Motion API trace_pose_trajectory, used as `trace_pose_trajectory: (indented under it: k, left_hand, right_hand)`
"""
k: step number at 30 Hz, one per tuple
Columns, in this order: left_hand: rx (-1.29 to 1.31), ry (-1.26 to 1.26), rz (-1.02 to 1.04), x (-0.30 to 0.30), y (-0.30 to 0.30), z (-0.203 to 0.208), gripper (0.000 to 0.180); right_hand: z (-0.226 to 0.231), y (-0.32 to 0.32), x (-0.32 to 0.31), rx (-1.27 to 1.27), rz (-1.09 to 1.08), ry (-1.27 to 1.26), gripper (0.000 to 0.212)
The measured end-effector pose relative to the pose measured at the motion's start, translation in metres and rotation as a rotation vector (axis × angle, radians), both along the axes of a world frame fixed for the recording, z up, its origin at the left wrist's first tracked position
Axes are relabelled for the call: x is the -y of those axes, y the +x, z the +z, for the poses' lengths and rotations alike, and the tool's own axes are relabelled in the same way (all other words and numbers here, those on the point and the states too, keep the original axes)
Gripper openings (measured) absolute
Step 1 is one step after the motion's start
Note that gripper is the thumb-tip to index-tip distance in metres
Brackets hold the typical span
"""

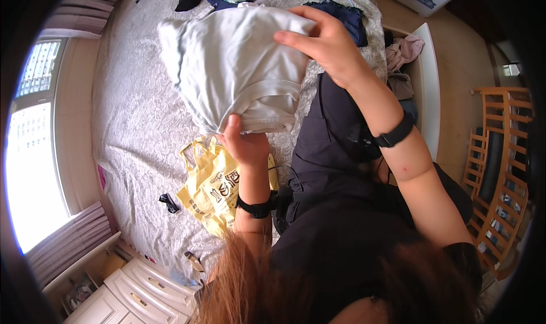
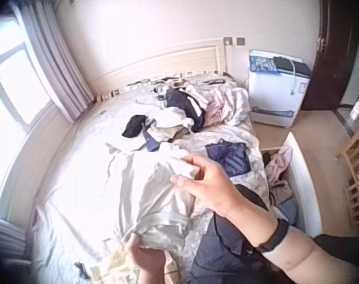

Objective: The person places a yellow basket and a large plastic bag into a cabinet, then sits on the bed to fold several items of clothing including a jersey, shorts, and a denim shirt.

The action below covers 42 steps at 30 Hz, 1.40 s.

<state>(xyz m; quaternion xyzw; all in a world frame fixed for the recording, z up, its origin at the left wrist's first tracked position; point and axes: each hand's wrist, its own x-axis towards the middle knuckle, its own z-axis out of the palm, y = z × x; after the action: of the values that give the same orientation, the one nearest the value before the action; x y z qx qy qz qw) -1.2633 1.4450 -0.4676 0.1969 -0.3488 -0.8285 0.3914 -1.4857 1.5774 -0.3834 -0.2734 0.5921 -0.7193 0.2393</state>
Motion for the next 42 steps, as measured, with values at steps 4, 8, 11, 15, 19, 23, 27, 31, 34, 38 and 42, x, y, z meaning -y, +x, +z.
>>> trace_pose_trajectory:
  k: [4, 8, 11, 15, 19, 23, 27, 31, 34, 38, 42]
  left_hand:
    - [0.335, 0.083, 0.007, 0.043, 0.056, -0.051, 0.057]
    - [0.898, 0.536, -0.399, 0.057, 0.130, -0.153, 0.065]
    - [1.049, -0.315, -0.682, 0.079, 0.110, -0.146, 0.043]
    - [1.062, -1.019, -0.273, 0.131, 0.021, -0.162, 0.054]
    - [1.215, -1.377, -0.006, 0.122, -0.080, -0.228, 0.068]
    - [1.613, -1.391, -0.071, 0.097, -0.099, -0.288, 0.082]
    - [1.922, -1.119, -0.371, 0.064, -0.121, -0.307, 0.097]
    - [1.698, -1.141, -0.269, -0.008, -0.187, -0.269, 0.109]
    - [1.186, -1.229, -0.593, -0.158, -0.291, -0.211, 0.110]
    - [1.019, -1.469, -0.905, -0.327, -0.424, -0.178, 0.077]
    - [1.025, -1.780, -0.374, -0.409, -0.504, -0.255, 0.025]
  right_hand:
    - [-0.089, 0.004, 0.111, -0.005, 0.064, 0.204, 0.056]
    - [-0.223, 0.023, 0.156, -0.097, 0.245, 0.741, 0.093]
    - [-0.284, 0.041, 0.153, -0.150, 0.371, 1.013, 0.121]
    - [-0.307, 0.056, 0.147, -0.233, 0.477, 1.051, 0.104]
    - [-0.278, 0.024, 0.105, -0.270, 0.603, 0.949, 0.080]
    - [-0.203, -0.038, 0.019, -0.214, 0.517, 0.663, 0.059]
    - [-0.164, -0.112, -0.144, -0.062, 0.152, 0.269, 0.037]
    - [-0.252, -0.184, -0.315, 0.322, -0.240, 0.023, 0.040]
    - [-0.389, -0.227, -0.479, 0.633, -0.668, 0.234, 0.046]
    - [-0.572, -0.294, -0.632, 0.826, -0.915, 0.672, 0.055]
    - [-0.638, -0.403, -0.692, 0.737, -0.759, 1.024, 0.069]
